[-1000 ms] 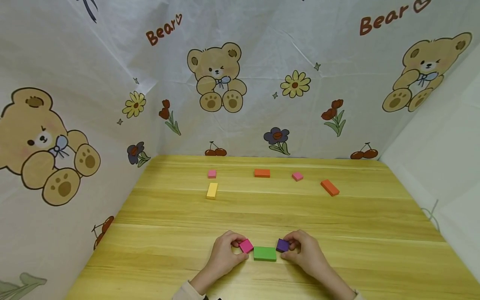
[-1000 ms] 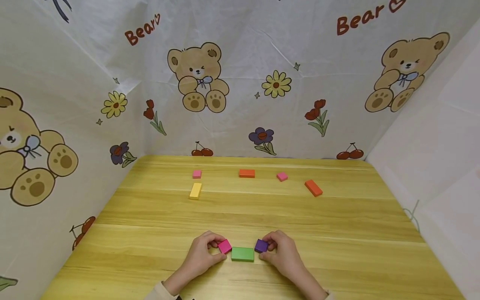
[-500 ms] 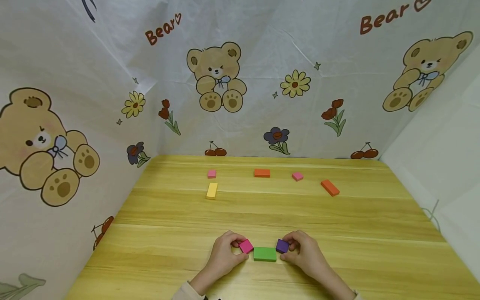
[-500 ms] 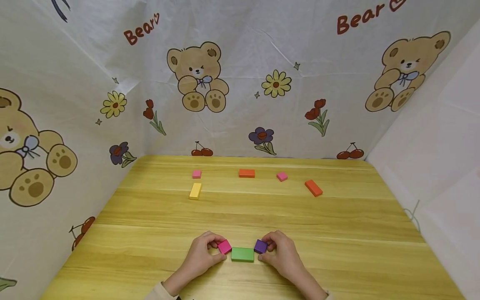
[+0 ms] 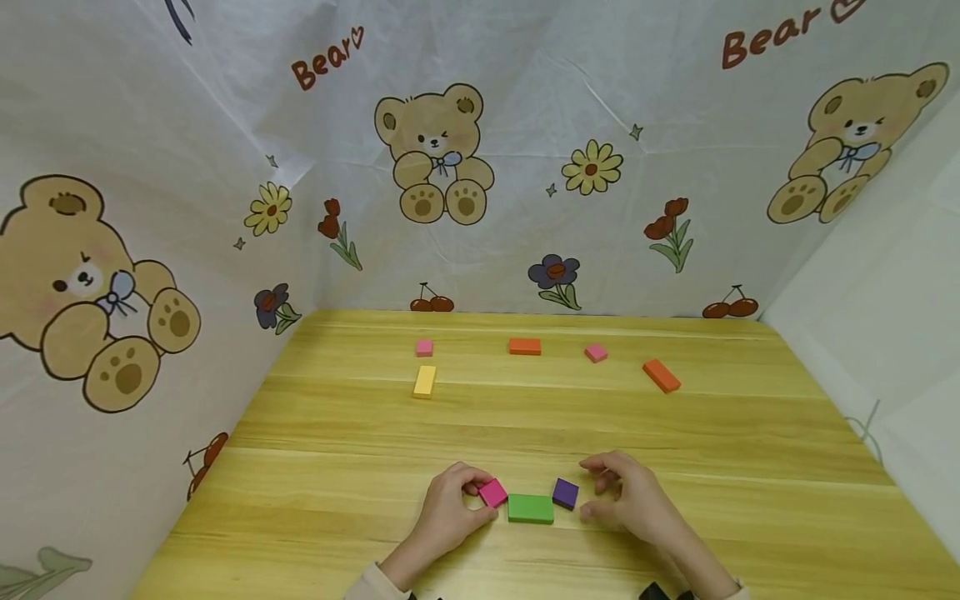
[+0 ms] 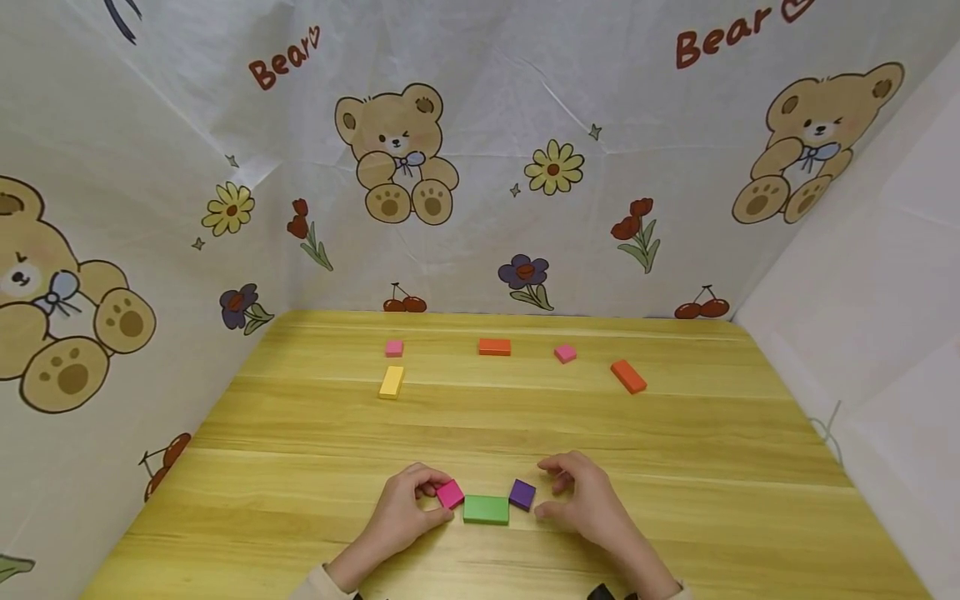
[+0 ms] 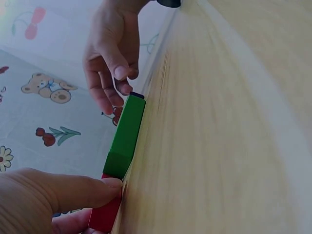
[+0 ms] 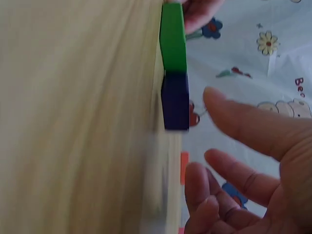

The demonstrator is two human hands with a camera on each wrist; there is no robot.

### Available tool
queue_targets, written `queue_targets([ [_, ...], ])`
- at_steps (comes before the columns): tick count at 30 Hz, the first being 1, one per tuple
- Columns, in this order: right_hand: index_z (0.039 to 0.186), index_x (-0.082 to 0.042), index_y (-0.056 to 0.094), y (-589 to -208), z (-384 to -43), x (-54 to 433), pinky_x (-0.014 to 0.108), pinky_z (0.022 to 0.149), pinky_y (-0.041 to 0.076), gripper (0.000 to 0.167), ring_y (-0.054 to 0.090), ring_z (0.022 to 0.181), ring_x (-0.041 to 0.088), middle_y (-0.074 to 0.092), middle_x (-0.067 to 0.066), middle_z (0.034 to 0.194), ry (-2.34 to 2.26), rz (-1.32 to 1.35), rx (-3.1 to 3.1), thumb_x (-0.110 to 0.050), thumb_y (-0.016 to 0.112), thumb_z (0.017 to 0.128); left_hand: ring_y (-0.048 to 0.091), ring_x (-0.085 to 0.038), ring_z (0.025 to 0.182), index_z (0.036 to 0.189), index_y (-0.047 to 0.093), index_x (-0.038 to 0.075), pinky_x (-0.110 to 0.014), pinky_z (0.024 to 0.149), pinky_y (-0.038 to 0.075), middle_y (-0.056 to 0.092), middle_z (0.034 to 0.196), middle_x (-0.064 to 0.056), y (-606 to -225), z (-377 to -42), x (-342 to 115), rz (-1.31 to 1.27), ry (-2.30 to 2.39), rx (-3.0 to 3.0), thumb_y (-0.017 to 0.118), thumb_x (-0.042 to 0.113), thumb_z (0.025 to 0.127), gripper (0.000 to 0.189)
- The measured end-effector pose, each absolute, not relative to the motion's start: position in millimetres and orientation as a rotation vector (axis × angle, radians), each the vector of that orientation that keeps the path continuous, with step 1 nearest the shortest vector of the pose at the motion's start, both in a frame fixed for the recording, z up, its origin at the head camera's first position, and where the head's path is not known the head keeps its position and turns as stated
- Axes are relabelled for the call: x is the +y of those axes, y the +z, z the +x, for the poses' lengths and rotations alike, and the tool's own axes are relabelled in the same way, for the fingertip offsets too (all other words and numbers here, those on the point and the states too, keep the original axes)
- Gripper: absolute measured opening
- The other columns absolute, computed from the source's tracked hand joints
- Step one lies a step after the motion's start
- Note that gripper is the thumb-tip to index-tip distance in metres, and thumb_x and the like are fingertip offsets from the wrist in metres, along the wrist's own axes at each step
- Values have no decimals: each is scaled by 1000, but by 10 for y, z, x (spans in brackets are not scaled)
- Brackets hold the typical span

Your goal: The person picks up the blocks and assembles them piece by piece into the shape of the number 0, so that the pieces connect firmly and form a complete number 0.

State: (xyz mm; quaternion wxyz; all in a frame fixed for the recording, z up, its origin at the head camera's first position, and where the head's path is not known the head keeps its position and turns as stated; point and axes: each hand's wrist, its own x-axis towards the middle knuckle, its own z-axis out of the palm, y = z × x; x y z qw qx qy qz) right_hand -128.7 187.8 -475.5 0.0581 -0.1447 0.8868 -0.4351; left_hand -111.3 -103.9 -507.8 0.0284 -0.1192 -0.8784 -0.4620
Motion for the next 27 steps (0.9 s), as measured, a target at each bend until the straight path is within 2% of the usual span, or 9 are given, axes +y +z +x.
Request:
queue_targets([
  [9, 126, -5, 62, -4615, -1445, 2129, 24, 67, 47, 60, 59, 89, 19, 62, 13, 114, -1279, -405, 2805, -16, 86, 72, 53, -2, 77, 97, 73, 10, -21, 70, 44, 64, 87, 6, -5081, -1119, -1040, -359, -1425, -2718, 88, 9, 66, 34],
  [16, 138, 1, 50, -4447, -1849, 2449, 25, 66, 45, 68, 57, 95, 33, 53, 27, 120, -1298, -447, 2963, -9, 81, 78, 53, -3, 77, 96, 73, 10, -20, 70, 46, 64, 88, 6, -5090, -1111, -1048, -359, -1424, -2710, 88, 10, 66, 34],
  [18, 139, 2, 48, -4422, -2002, 2558, 29, 67, 47, 70, 58, 97, 40, 51, 29, 122, -1263, -411, 3032, -10, 81, 78, 54, -3, 77, 96, 73, 10, -20, 70, 46, 64, 88, 6, -5097, -1112, -1048, -359, -1421, -2709, 88, 10, 66, 34],
  [21, 143, 3, 43, -4430, -2215, 2725, 45, 72, 52, 76, 56, 103, 48, 48, 33, 127, -1198, -317, 3099, -14, 81, 80, 54, -3, 77, 96, 73, 10, -20, 70, 46, 64, 89, 6, -5102, -1112, -1046, -361, -1419, -2709, 88, 10, 66, 34],
  [24, 147, 4, 35, -4482, -2399, 2878, 58, 80, 50, 80, 53, 109, 53, 44, 36, 133, -1170, -226, 3093, -18, 79, 83, 54, -2, 77, 96, 73, 10, -20, 70, 46, 65, 89, 6, -5098, -1112, -1043, -364, -1422, -2709, 88, 9, 66, 34],
  [27, 150, 4, 29, -4537, -2547, 2992, 61, 84, 49, 85, 50, 111, 55, 39, 38, 135, -1168, -178, 3053, -22, 77, 85, 54, -2, 77, 96, 73, 10, -20, 70, 47, 65, 89, 6, -5090, -1111, -1043, -365, -1418, -2709, 88, 9, 66, 34],
])
